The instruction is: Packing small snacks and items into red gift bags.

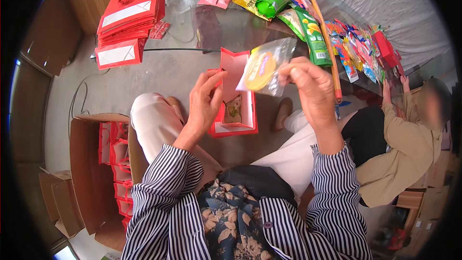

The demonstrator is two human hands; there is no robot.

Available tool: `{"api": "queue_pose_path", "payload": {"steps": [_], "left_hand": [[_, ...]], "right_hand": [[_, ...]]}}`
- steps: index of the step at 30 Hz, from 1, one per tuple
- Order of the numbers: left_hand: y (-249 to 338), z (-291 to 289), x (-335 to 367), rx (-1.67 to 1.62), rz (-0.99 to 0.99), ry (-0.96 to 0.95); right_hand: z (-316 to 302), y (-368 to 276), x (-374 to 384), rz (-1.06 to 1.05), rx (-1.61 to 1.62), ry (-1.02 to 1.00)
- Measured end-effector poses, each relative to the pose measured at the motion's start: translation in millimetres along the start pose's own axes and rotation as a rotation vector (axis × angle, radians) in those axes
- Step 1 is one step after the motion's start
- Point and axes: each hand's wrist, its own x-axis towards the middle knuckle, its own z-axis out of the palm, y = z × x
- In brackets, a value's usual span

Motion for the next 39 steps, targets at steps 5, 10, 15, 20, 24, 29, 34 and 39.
{"api": "queue_pose_path", "payload": {"steps": [5, 10, 15, 20, 24, 29, 34, 39], "left_hand": [[0, -1, -1, 0.025, 0.005, 0.015], [3, -3, -3, -0.007, -0.022, 0.012], [3, -1, -2, -0.027, 0.017, 0.015], [4, -1, -3, -0.016, -0.010, -0.038], [9, -3, 0, -0.009, -0.035, -0.072], [5, -3, -1, 0.030, 0.011, -0.058], [6, -4, -1, 0.016, -0.028, -0.080], [7, -3, 1, 0.008, -0.021, -0.082]], "right_hand": [[12, 32, -20, 0.268, -0.072, -0.214], [-10, 39, -24, 0.245, -0.194, -0.030], [-68, 54, -26, -0.001, -0.774, 0.258], [-126, 80, -29, -0.063, -1.200, 0.383], [-150, 93, -7, 0.003, -1.188, 0.424], [-156, 101, 28, 0.073, -1.260, 0.375], [-154, 82, 64, 0.329, -1.460, 0.283], [-161, 89, 90, 0.451, -1.600, 0.258]]}}
